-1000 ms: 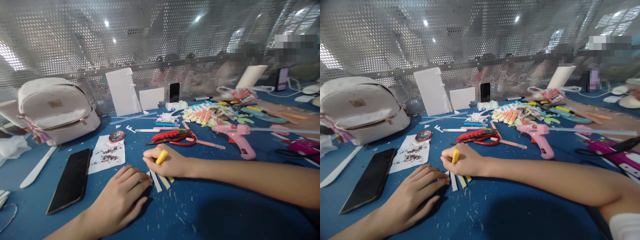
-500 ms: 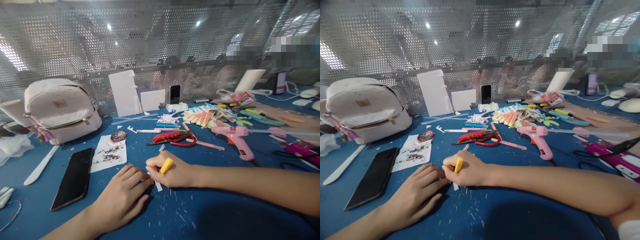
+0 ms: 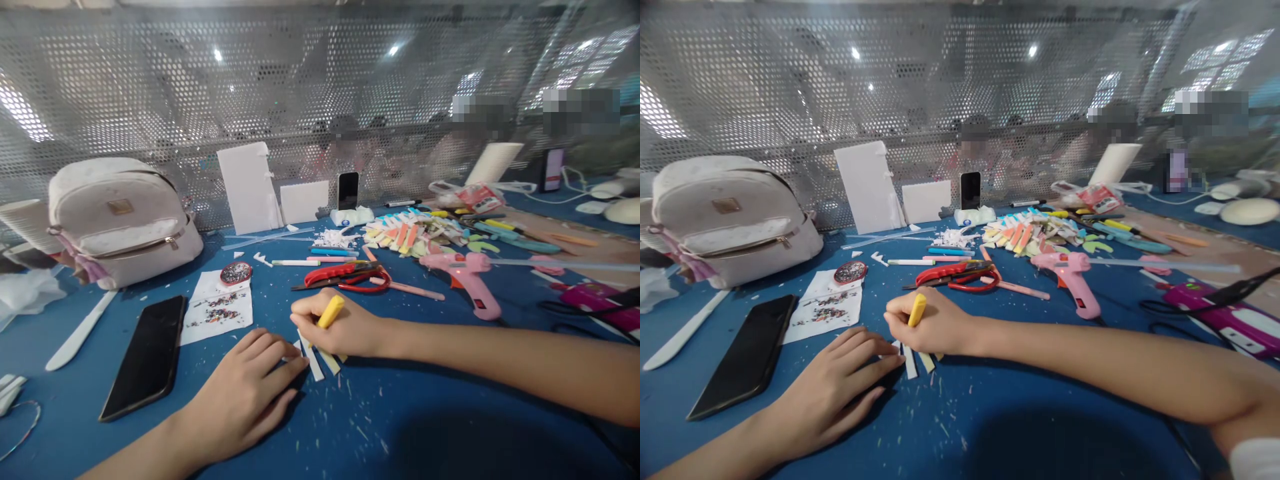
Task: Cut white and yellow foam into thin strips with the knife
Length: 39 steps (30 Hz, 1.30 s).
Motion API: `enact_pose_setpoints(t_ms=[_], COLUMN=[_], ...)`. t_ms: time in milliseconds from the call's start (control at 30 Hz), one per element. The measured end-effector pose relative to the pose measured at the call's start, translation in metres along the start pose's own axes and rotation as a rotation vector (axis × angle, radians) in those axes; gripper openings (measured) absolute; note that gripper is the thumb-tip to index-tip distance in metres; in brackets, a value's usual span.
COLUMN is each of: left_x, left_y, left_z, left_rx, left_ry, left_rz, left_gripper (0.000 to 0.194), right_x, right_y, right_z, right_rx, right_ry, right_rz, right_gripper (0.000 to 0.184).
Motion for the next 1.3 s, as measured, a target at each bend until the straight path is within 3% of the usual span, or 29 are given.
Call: enact_pose_setpoints(t_ms=[167, 367, 1033, 1300], left_x=[0.001, 0.0, 0.0, 0.0], left_y=[0.001, 0.001, -0.001, 0.0], left_z=[0.0, 0.001, 0.001, -0.001], left_rx=[0.002, 0.01, 0.015, 0.022], left_ry=[0.006, 0.012, 0.007, 0.004], left_rz=[0.027, 0.03, 0.021, 0.026], left_gripper=[0.032, 0.034, 0.033, 0.033], right_x=[-0.013, -0.01, 0.022, 0.0], right_y=[-0.003, -0.007, -0.013, -0.001], right_z=[-0.013, -0.02, -0.001, -0.01], right_rx=[0.012, 0.004, -0.052, -0.027], right_ry=[0.002, -0.002, -0.018, -0.029], right_rz=[-0.023, -0.015, 0.079, -0.025], right_gripper=[0.034, 0.034, 0.034, 0.035])
Point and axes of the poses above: each hand's wrist, its own x-axis away from the middle knuckle, its own y-axis out of the back of the hand, z = x × y, the point moved 4 cm from there along -x, towards the middle knuckle
